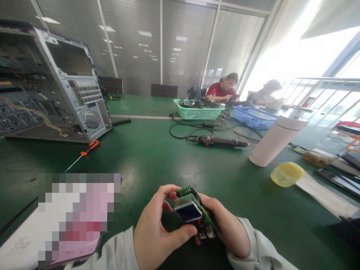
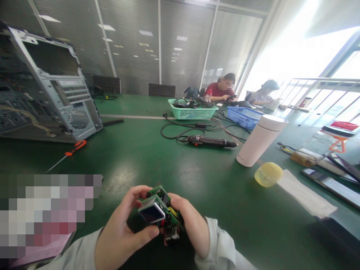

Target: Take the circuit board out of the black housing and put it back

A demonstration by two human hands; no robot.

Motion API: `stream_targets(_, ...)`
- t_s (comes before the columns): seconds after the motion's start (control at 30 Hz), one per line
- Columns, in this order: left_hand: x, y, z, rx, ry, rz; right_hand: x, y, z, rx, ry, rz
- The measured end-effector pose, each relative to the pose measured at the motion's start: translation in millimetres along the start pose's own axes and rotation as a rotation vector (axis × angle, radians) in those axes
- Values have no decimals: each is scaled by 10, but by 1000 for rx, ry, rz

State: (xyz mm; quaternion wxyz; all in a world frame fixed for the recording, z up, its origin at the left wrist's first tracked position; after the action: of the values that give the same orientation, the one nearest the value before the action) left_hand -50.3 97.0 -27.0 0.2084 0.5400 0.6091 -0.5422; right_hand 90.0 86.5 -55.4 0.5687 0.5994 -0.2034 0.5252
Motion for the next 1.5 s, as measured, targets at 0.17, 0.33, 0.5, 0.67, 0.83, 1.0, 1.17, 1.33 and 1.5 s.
stream_targets(0.17, -108, -22, 31, -77, 143, -25, 108, 9, 44, 60, -135, 156)
stream_targets(0.33, -298, -46, 48, -140, 337, -71, 308, 31, 105, 150, -304, 344)
stream_targets(0.5, -311, -48, 67, -128, 359, -93, 443, 83, 151, 206, -348, 331)
stream_targets(0.67, -323, -61, 94, -116, 414, -94, 437, 95, 182, 239, -318, 312)
stream_targets(0.83, -343, -75, 105, -146, 445, -76, 404, 82, 175, 241, -287, 288)
stream_targets(1.0, -347, -57, 101, -156, 443, -72, 374, 69, 179, 243, -262, 263)
stream_targets(1.17, -355, -51, 107, -143, 457, -63, 373, 58, 193, 244, -246, 244)
stream_targets(1.33, -351, -58, 119, -150, 458, -69, 419, 121, 228, 322, -226, 279)
stream_targets(1.5, -364, -38, 129, -128, 459, -95, 441, 139, 236, 351, -199, 279)
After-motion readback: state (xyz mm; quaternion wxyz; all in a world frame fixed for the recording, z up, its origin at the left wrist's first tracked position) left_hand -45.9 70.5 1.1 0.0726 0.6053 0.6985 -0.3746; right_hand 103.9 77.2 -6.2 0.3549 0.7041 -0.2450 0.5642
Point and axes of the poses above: each hand's wrist, its own z-axis away from the middle knuckle, its own y-axis out of the palm, x = y × z, the point moved 5 cm from there along -z, towards the middle knuckle, and after that the axes turned 2 degrees about -z, right-handed, at the moved point
